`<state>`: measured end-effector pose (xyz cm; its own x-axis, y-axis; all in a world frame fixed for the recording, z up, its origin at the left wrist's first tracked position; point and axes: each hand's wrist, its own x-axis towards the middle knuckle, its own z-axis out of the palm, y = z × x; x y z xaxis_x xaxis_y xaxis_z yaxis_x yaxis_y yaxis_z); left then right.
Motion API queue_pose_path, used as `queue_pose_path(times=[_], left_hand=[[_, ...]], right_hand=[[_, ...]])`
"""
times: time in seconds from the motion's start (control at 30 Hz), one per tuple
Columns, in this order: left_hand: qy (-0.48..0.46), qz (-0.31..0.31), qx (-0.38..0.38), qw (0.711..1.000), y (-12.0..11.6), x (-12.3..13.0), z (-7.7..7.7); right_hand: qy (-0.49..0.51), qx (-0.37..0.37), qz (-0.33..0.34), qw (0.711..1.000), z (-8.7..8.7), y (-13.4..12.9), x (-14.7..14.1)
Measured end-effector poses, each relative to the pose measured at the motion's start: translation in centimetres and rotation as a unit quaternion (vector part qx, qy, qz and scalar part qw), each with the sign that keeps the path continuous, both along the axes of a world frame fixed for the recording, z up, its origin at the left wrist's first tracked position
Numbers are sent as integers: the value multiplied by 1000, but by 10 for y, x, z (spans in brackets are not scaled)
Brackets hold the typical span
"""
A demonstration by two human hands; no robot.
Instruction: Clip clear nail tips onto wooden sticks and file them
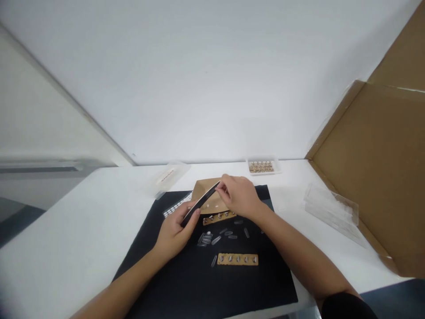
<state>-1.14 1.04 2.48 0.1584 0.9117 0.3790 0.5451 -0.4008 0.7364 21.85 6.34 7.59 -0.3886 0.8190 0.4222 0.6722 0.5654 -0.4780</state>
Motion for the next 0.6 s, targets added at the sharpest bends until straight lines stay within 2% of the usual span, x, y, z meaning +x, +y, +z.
queue_pose_path(times=[0.17,0.3,0.47,0.6], left_hand=[[-5,-3,5,1000,1,1,0],[0,1,7,1000,1,0,-1],[7,-2,14,1000,1,-2,-2],[6,2,22,1000,1,-2,-2]], right_hand=[[42,22,-46,998,-6,12,12],[51,14,-25,998,-5,5,5],[36,-16,45,998,-2,-10,-11],[23,0,13,1000,-1,-6,-8]])
